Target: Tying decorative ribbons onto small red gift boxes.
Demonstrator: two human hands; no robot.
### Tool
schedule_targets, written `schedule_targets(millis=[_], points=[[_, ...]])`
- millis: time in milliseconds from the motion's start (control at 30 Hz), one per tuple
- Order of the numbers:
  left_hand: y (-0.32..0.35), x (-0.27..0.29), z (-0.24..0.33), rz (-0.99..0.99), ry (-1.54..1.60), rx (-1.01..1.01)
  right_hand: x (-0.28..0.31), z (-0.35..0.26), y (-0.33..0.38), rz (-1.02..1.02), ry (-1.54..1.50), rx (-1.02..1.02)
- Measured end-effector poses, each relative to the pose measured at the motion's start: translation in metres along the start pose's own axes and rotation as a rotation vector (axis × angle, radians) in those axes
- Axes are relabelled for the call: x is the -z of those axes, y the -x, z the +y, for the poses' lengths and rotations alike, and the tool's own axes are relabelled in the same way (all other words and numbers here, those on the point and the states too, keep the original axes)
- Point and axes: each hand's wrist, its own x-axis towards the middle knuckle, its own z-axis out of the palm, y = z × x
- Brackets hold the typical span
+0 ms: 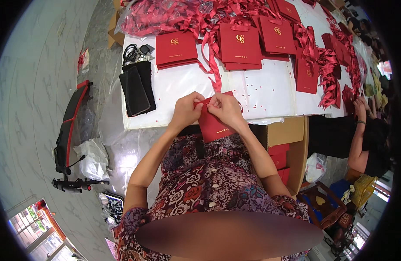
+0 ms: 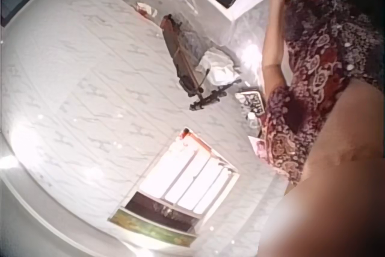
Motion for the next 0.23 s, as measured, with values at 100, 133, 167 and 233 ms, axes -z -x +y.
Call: schedule_targets(millis=[100, 133, 167, 233], points=[[-0.005, 0.006, -0.007, -0.179, 0.190, 0.252, 0.004, 0.003, 0.004, -0.042, -0.001, 0.031], [-0.007, 0.006, -0.012, -0.201, 0.253, 0.252, 0.005, 0.003, 0.005, -0.043, 0.000, 0.032], [-0.007, 0.006, -0.017, -0.223, 0.317, 0.251, 0.005, 0.004, 0.006, -0.031, -0.001, 0.067], [-0.008, 0.005, -0.021, -0.229, 0.257, 0.243, 0.005, 0.004, 0.007, -0.008, 0.007, 0.098]])
